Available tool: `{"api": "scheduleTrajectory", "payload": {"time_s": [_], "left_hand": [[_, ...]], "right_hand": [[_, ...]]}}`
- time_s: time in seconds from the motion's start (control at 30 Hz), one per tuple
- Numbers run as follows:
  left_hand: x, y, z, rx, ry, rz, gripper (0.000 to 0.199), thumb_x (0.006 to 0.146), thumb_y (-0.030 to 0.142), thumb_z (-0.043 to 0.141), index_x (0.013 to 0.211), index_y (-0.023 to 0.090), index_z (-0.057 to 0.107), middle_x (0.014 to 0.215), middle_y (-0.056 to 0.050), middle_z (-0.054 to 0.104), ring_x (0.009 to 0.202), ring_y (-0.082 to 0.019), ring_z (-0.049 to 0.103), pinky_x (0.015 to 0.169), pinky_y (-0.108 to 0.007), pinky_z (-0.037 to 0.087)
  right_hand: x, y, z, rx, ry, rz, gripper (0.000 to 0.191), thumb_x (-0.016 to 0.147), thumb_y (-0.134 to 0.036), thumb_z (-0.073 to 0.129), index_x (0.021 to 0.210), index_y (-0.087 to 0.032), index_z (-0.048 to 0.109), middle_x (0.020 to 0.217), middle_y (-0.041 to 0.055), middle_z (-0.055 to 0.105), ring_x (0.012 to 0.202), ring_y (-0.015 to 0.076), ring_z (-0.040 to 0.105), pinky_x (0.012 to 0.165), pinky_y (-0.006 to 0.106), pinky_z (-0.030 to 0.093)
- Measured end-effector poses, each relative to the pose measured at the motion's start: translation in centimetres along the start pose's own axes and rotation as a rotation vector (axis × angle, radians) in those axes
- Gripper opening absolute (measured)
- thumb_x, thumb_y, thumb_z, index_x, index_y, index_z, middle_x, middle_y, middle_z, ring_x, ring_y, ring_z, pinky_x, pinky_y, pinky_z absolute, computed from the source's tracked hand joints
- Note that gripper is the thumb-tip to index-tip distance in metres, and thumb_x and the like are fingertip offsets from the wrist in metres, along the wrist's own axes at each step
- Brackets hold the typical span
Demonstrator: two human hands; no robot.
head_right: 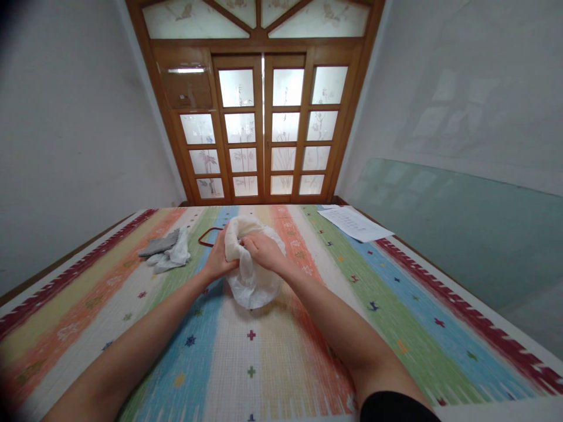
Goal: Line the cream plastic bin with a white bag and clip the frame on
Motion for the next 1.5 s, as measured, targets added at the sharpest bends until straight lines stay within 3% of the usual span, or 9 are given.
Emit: {"api": "scheduleTrajectory", "payload": {"time_s": [0.4, 1.5], "left_hand": [[0.0, 0.3, -0.08, -0.009, -0.001, -0.01, 0.117, 0.068, 0.034, 0.081, 0.163, 0.023, 0.013, 0.157, -0.016, 0.036, 0.145, -0.037, 0.038, 0.123, -0.058, 0.031], [-0.06, 0.1, 0.06, 0.012, 0.013, 0.004, 0.111, 0.072, 0.045, 0.079, 0.162, 0.022, 0.018, 0.154, -0.017, 0.041, 0.142, -0.038, 0.042, 0.12, -0.058, 0.033]], "right_hand": [[-0.1, -0.55, -0.43, -0.058, 0.014, -0.015, 0.042, 0.107, -0.028, 0.032, 0.093, -0.019, 0.071, 0.101, 0.0057, 0.072, 0.093, 0.0184, 0.062, 0.083, 0.03, 0.042], [-0.14, -0.06, 0.06, -0.02, 0.048, 0.016, 0.044, 0.106, -0.028, 0.032, 0.097, -0.018, 0.073, 0.104, 0.0061, 0.074, 0.097, 0.018, 0.064, 0.086, 0.029, 0.043]]}}
Point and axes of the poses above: each hand's wrist, its own x-axis towards the middle knuckle, its own z-axis out of the palm, y = z × x, the point moved 2 cm from there along x, towards the middle knuckle
